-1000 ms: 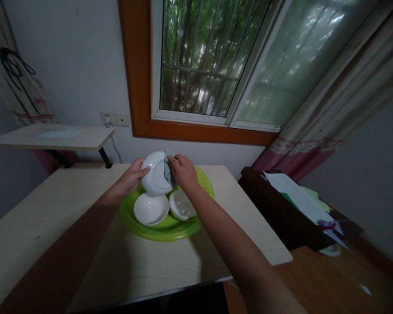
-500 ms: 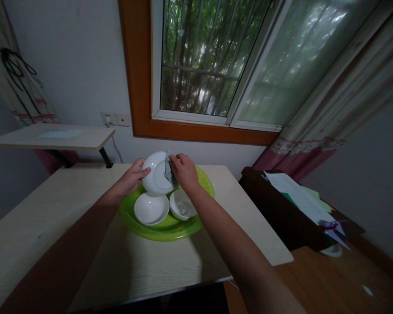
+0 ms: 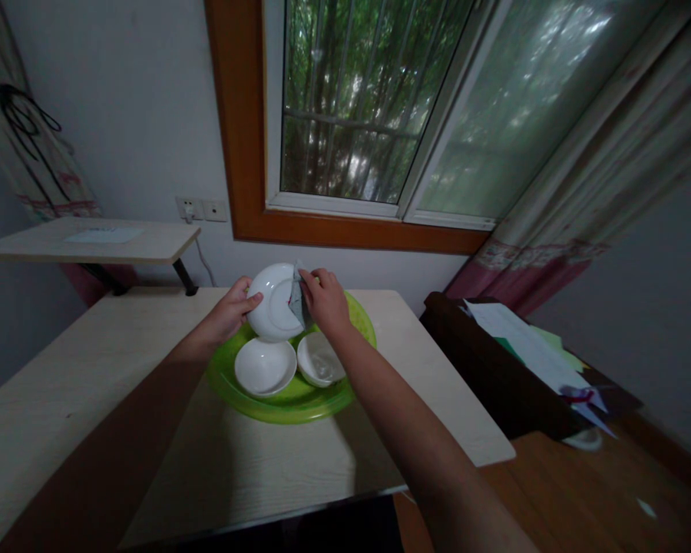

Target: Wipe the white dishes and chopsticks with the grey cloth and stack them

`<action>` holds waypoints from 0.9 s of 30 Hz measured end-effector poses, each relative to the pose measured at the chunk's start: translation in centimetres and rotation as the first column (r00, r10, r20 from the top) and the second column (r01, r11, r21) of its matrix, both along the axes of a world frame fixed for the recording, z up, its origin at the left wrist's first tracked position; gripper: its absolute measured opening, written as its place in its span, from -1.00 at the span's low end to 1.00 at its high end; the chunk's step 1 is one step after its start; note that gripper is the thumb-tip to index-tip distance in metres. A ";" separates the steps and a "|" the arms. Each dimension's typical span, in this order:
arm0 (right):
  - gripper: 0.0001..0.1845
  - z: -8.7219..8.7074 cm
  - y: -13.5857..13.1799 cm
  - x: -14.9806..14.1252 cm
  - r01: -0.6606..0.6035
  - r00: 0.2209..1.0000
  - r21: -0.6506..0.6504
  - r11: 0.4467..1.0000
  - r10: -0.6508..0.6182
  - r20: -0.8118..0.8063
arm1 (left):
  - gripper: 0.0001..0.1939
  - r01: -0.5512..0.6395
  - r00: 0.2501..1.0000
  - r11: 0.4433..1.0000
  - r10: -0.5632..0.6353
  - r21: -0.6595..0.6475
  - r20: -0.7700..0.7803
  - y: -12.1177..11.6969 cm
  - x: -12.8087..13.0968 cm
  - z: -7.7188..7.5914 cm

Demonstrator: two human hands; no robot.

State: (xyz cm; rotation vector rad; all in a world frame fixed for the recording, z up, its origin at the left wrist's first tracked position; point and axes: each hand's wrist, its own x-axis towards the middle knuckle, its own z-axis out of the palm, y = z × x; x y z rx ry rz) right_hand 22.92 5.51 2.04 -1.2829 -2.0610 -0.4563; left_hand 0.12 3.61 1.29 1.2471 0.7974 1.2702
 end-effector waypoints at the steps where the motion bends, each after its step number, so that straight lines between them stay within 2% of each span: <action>1: -0.59 0.0 0.0 0.0 -0.002 1.000 0.003 1.000 0.002 0.005 | -0.58 0.002 1.000 1.000 -0.002 0.000 -0.003 0.0 0.0 0.0; 8: -0.55 0.1 -0.1 -0.1 -0.045 0.995 0.012 0.999 0.043 0.091 | -0.55 0.016 1.000 1.000 -0.016 -0.012 -0.021 0.2 -0.2 -0.3; 16: -0.60 0.1 -0.2 -0.2 -0.089 0.994 0.004 0.996 0.088 0.057 | -0.57 -0.003 1.000 1.000 0.003 -0.004 0.006 0.1 -0.1 -0.1; 20: -0.56 0.3 -0.8 -0.6 -0.174 0.978 -0.014 0.985 0.174 0.117 | -0.58 -0.010 1.000 1.000 0.010 -0.016 0.029 0.0 0.1 0.0; 24: -0.53 0.7 -1.8 -1.2 -0.318 0.909 -0.025 0.948 0.312 0.277 | -0.56 0.034 0.999 0.999 -0.034 -0.019 0.030 0.1 0.0 -0.1; 27: -0.53 0.8 -2.1 -1.3 -0.334 0.903 -0.012 0.943 0.324 0.283 | -0.57 0.032 0.999 0.999 -0.032 -0.010 0.031 0.2 0.0 -0.3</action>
